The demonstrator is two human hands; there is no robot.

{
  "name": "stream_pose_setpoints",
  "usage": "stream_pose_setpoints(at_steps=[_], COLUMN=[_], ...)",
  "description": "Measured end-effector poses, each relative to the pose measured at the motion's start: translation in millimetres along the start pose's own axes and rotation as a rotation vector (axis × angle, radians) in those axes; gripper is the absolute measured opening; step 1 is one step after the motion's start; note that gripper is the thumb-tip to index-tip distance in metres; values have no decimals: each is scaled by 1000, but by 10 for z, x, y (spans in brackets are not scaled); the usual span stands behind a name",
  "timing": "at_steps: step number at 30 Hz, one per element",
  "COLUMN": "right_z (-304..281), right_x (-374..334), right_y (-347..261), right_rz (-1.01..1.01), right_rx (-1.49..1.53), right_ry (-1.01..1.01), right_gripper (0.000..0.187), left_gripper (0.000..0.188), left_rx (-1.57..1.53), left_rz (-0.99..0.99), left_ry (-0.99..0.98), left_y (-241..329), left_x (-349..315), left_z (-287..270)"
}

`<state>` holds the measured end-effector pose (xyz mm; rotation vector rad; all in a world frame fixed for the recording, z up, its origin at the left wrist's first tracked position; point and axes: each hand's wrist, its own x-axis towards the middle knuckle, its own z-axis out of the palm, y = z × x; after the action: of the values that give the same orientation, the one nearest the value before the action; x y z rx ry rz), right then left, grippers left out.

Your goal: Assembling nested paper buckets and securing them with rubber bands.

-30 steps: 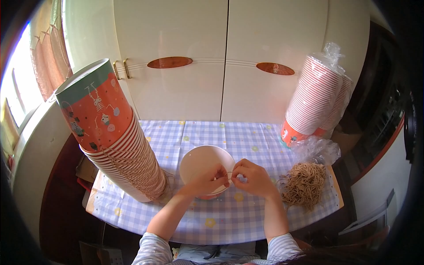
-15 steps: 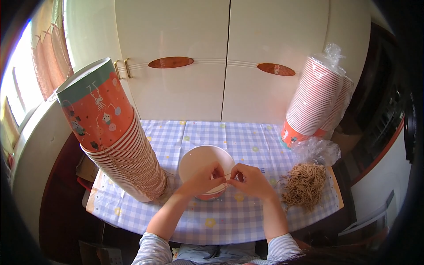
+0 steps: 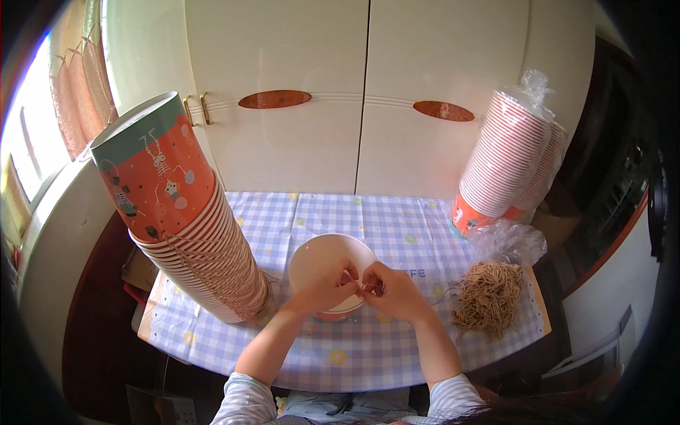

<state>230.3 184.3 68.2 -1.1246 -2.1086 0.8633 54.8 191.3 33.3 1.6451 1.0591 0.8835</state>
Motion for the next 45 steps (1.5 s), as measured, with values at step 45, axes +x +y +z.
stream_pose_setpoints(at_steps=[45], right_z=[-108], right_x=[128], right_y=[433], right_rz=[66], right_rx=[407], right_ry=[-202], right_gripper=[18], left_gripper=[7], left_rx=[730], left_rz=[320], left_ry=[359], left_y=[169], left_x=[-54], left_z=[245])
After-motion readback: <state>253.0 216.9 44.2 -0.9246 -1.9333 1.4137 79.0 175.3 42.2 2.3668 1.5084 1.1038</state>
